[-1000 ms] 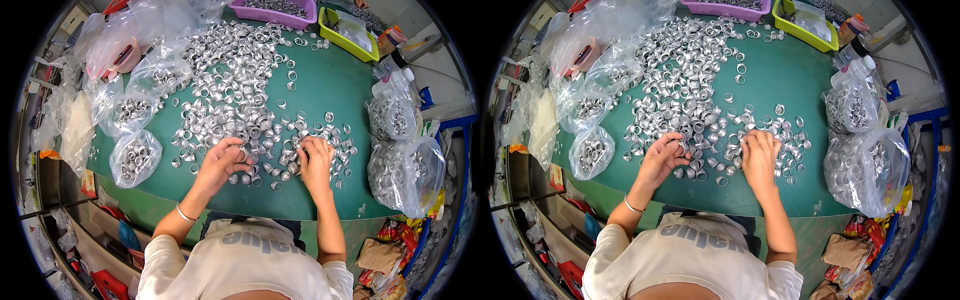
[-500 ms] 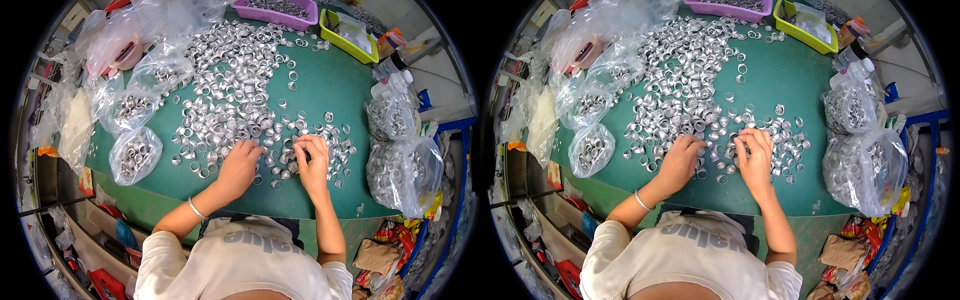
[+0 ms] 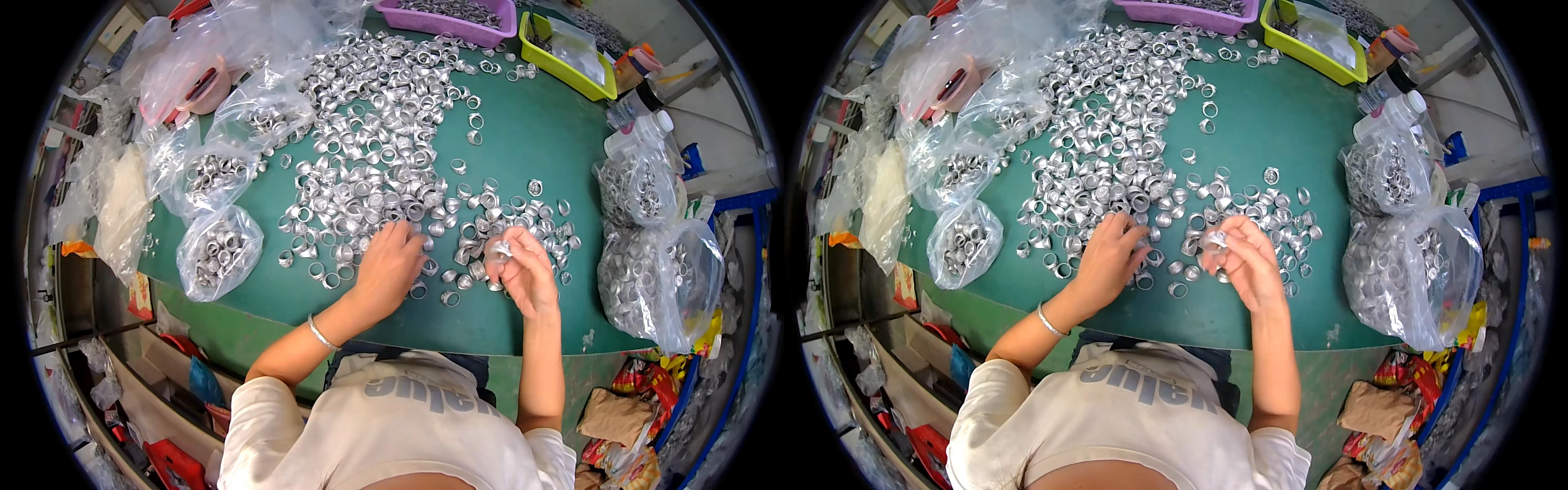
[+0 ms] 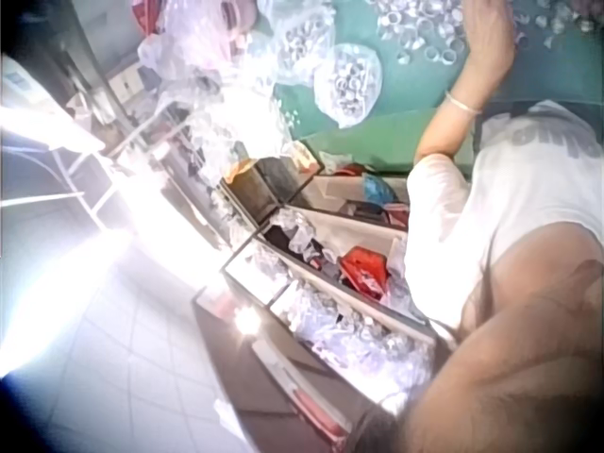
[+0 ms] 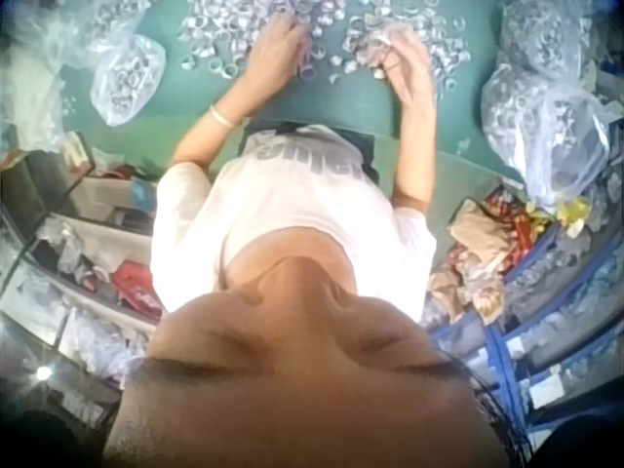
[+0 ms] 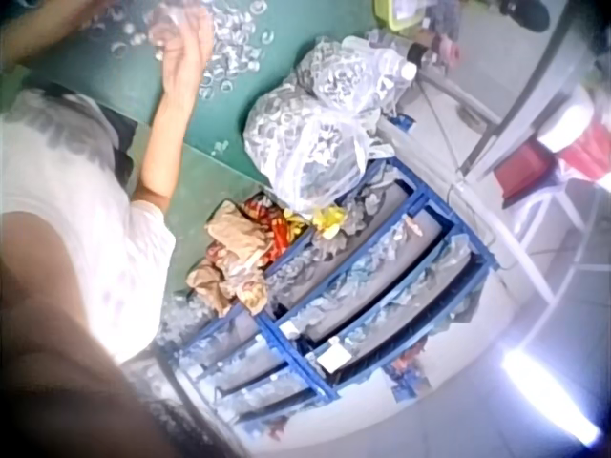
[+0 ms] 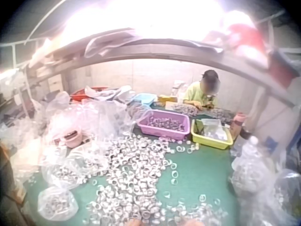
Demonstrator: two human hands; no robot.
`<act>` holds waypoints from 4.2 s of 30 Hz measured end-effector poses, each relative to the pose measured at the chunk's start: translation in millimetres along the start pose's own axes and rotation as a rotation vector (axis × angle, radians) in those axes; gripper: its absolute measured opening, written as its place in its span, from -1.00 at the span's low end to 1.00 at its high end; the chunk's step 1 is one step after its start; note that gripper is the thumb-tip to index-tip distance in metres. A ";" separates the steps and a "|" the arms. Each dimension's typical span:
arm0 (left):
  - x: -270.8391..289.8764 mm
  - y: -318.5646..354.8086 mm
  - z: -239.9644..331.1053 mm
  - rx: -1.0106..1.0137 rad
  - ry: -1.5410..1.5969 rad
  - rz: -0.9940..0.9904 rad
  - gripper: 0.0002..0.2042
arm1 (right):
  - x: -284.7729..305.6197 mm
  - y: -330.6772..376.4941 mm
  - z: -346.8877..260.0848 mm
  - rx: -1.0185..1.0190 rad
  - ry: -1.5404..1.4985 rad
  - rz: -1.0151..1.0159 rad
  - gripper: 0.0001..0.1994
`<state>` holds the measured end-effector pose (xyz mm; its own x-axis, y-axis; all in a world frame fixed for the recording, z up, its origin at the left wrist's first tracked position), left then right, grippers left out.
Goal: The person picks up small silver metal rings from a green workbench by hand, gathers several in their palm, and places them into plastic bags.
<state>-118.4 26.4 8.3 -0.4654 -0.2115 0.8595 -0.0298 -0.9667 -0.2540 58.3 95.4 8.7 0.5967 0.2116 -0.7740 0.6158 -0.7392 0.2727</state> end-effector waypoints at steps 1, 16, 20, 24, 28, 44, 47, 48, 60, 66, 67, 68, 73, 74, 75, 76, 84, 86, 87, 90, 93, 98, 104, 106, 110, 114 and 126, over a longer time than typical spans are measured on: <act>-0.3 -2.3 1.5 -0.007 -0.023 0.001 -0.74 | -2.3 2.5 0.6 -0.043 -0.058 0.033 -0.95; -22.1 -35.9 2.4 -0.017 -0.159 0.064 -0.83 | 5.5 -7.1 19.9 0.337 1.084 0.196 -0.81; -14.5 -33.9 -15.5 0.345 0.757 -0.019 -0.87 | 12.7 3.5 4.2 0.054 0.049 0.258 -0.91; -17.8 -20.1 -18.3 0.682 1.837 -0.274 -0.87 | 12.4 -3.2 7.7 0.112 0.440 0.195 -0.90; -25.0 -3.4 -19.5 0.759 2.143 -0.345 -0.83 | -19.0 -19.6 23.0 0.693 1.548 0.175 -0.78; -35.7 13.3 -9.6 0.778 2.118 -0.299 -0.70 | 6.3 -6.9 29.3 -0.149 0.200 0.206 -0.82; -36.5 13.7 -8.6 0.764 2.116 -0.297 -0.71 | 8.6 -6.0 31.6 -0.155 0.264 0.185 -0.82; -37.2 13.5 -8.3 0.756 2.124 -0.300 -0.71 | 9.3 -7.5 27.2 -0.022 0.547 0.202 -0.82; -29.7 22.8 -10.3 0.872 2.005 -0.290 -0.81 | -11.4 -8.9 10.4 0.178 1.520 0.224 -0.81; -4.0 3.5 -4.4 0.257 0.582 0.030 -0.85 | -24.2 -27.2 2.6 0.663 1.544 0.181 -0.81; -1.7 -0.6 5.1 0.064 0.293 0.131 -0.85 | -26.9 -31.9 7.4 0.647 1.609 0.164 -0.79; -8.5 -2.5 8.4 0.039 0.250 0.089 -0.84 | -27.4 -37.7 13.2 0.592 1.685 0.151 -0.79; -13.8 -3.3 12.0 -0.018 0.291 0.032 -0.82 | -27.4 -43.2 17.2 0.399 1.786 0.038 -0.75; -9.5 -2.6 10.0 -0.035 0.360 0.046 -0.82 | -22.9 -40.3 11.6 0.384 1.728 0.001 -0.75; -2.8 -3.2 4.4 -0.025 0.248 0.069 -0.80 | -20.0 -39.9 5.7 0.392 1.679 -0.030 -0.76; 5.9 -6.4 -3.2 -0.014 0.136 0.092 -0.79 | -19.3 -42.2 0.9 0.430 1.675 0.037 -0.77; -18.4 -55.7 -2.7 -0.216 -0.235 0.052 -0.80 | -24.7 -76.6 9.3 0.545 1.868 0.096 -0.84; -17.8 -61.0 -6.1 -0.232 -0.158 0.101 -0.83 | -16.8 -65.4 -8.6 0.691 1.561 0.139 -0.84; -15.5 -60.2 -10.5 -0.210 -0.086 0.130 -0.84 | -13.1 -66.0 -11.9 0.543 1.249 0.185 -0.85; -10.7 -57.9 -11.8 -0.177 -0.033 0.128 -0.82 | 8.5 -52.4 -5.8 0.080 0.555 0.216 -0.83; -15.6 -50.2 -7.0 -0.165 -0.026 0.101 -0.84 | 13.1 -48.0 4.5 -0.064 0.212 0.170 -0.81; -19.1 -51.0 -8.7 -0.131 -0.027 0.064 -0.83 | 18.7 -43.8 17.5 -0.164 -0.010 0.114 -0.80; -20.8 -50.5 -10.7 -0.176 -0.056 0.068 -0.85 | 14.5 -40.3 12.5 0.085 0.708 0.306 -0.86; -23.9 -50.4 -5.9 -0.247 -0.181 0.010 -0.85 | 5.7 -42.0 7.6 0.280 1.224 0.291 -0.88; -19.3 -45.6 -1.8 -0.227 -0.130 -0.042 -0.83 | -14.6 -43.2 8.9 0.402 1.730 0.138 -0.77; 17.6 -51.0 -24.2 -0.049 0.013 -0.039 -0.82 | -11.1 -49.2 -17.1 0.347 1.600 0.058 -0.75; 9.4 -82.8 -80.4 0.005 0.152 -0.147 -0.73 | -14.1 -107.0 -22.9 0.239 1.364 0.120 -0.85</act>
<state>-191.5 116.0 1.7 -0.5846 -0.0439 0.8101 -0.1036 -0.9863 -0.1282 -4.2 186.2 3.5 0.7498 0.4876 0.4472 0.5064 -0.8580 0.0863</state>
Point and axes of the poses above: each hand's wrist, its own y-axis away from the middle knuckle, its own x-axis out of the back of the hand, z = x × y, the point moved 5 cm from there along -y, towards the middle knuckle, and after that the axes turned 8 degrees about -y, right-handed, at the moved point
